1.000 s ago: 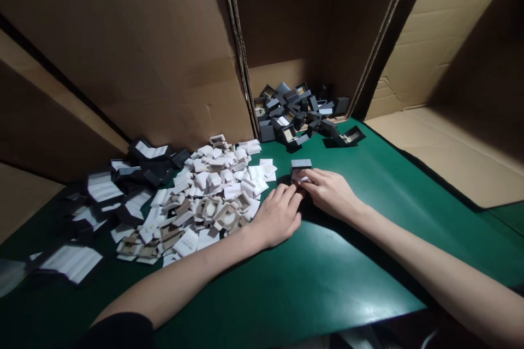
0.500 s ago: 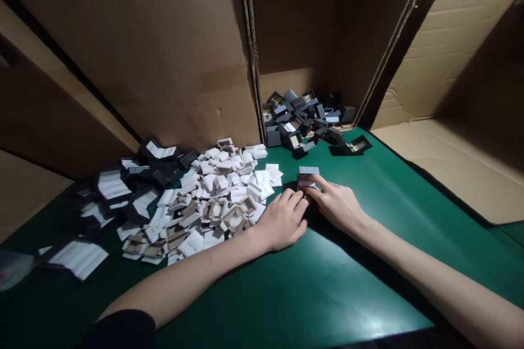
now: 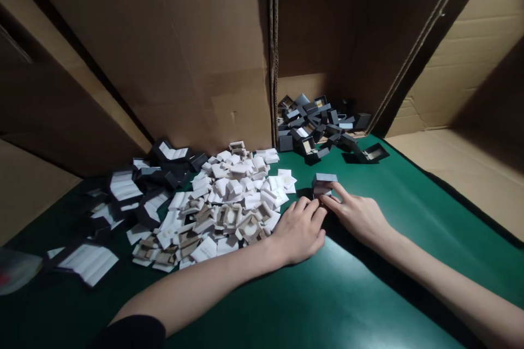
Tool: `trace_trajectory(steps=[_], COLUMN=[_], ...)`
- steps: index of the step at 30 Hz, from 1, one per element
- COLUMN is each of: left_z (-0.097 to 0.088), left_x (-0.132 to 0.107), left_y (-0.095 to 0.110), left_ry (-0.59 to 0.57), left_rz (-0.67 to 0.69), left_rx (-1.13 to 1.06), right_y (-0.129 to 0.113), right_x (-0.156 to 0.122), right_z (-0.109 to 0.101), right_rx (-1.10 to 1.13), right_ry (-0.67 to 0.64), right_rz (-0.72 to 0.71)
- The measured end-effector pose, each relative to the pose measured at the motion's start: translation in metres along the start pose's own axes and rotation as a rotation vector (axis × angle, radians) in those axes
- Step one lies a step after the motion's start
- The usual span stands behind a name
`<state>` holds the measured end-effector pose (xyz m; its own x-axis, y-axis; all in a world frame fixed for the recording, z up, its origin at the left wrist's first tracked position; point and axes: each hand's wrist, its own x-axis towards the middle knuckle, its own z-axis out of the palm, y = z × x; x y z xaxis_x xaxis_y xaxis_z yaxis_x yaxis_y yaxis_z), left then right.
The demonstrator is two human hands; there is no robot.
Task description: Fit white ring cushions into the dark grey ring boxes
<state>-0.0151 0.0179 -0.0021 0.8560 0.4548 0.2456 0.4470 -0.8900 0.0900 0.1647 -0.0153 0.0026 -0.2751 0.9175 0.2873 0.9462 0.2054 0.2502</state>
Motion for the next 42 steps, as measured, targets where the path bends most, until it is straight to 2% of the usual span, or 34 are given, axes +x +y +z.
trace_trajectory(steps=[7,9,13,17,21,23,27,30,32,35,38,40,42], left_z=[0.001,0.001,-0.001,-0.003,0.000,0.003,0.005,0.003,0.002,0.003,0.003,0.003,0.001], left_x=[-0.001,-0.001,-0.001,0.000,0.000,-0.001,-0.001,0.000,0.000,-0.001,-0.001,-0.001,0.000], left_y=[-0.001,-0.002,-0.002,-0.004,-0.004,-0.005,-0.005,-0.005,-0.006,-0.006,-0.006,-0.006,-0.005], left_ry=[0.013,0.015,0.022,0.021,0.001,0.015,0.012,0.009,0.008,0.008,0.007,0.002,-0.005], left_rz=[-0.003,-0.003,0.025,0.042,0.053,0.038,0.018,0.049,0.062,0.060,0.053,0.054,0.050], left_rx=[-0.009,-0.010,-0.016,-0.005,-0.005,-0.010,-0.011,-0.009,0.005,0.031,0.036,0.022,-0.003], right_y=[0.009,0.016,0.035,0.040,0.027,0.016,-0.009,-0.024,-0.031,-0.036,-0.033,-0.027,-0.017], right_x=[0.000,-0.003,-0.014,-0.019,-0.001,0.019,0.068,0.102,0.119,0.134,0.136,0.131,0.120], right_z=[0.015,0.017,0.019,0.012,-0.009,-0.022,-0.040,-0.036,-0.026,-0.014,-0.014,-0.022,-0.035], right_rx=[0.060,0.123,0.303,0.410,0.472,0.472,0.384,0.290,0.256,0.288,0.326,0.401,0.563], right_ry=[0.052,0.082,0.235,0.382,0.466,0.413,0.176,-0.098,-0.222,-0.252,-0.239,-0.156,0.004], right_rz=[-0.053,-0.107,-0.217,-0.141,-0.124,-0.149,-0.099,-0.029,-0.003,0.007,0.008,0.003,-0.013])
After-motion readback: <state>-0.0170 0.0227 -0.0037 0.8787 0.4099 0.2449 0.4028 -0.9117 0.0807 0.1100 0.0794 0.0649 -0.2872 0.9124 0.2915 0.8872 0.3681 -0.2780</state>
